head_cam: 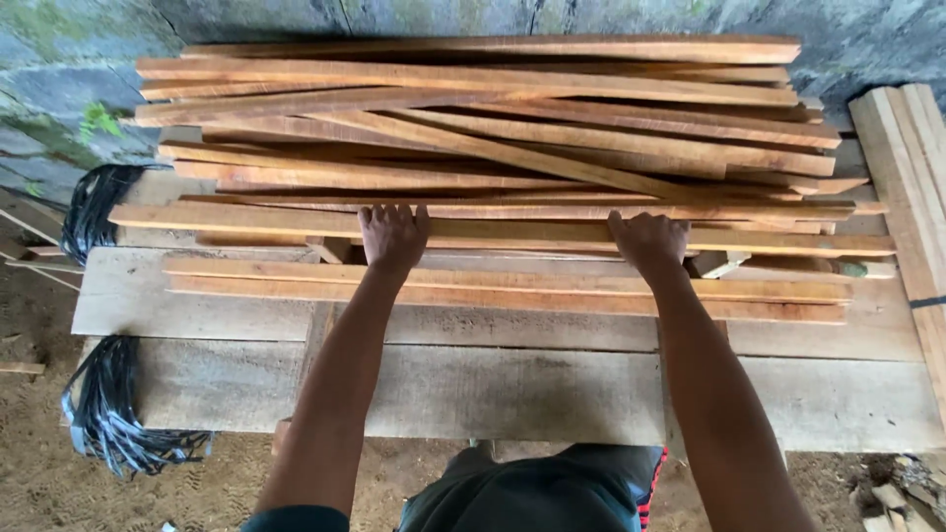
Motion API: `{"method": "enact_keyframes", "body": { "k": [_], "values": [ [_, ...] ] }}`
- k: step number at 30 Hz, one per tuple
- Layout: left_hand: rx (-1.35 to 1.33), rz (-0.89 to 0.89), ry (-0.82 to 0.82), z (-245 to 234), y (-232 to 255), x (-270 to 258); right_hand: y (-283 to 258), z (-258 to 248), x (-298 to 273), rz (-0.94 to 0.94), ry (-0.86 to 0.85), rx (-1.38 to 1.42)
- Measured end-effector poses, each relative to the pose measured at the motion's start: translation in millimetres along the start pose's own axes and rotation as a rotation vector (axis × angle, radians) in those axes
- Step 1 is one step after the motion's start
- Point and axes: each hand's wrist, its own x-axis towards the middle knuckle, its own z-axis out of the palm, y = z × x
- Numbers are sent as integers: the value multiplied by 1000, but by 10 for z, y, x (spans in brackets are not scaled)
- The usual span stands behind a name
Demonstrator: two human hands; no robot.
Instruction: Organizing and stacking wooden planks on a workbench.
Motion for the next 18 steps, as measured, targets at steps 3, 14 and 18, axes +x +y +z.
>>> {"method": "enact_keyframes", "body": {
  "k": [3, 14, 18],
  "values": [
    [-13, 26, 77, 81, -35, -27, -41, -70, -89, -13, -2, 93],
    [-27, -63, -162, 67, -17, -16, 76, -81, 382, -195, -280, -69],
    [-24, -85, -323, 59, -24, -6, 134, -53, 558, -245, -341, -74]
  ]
}}
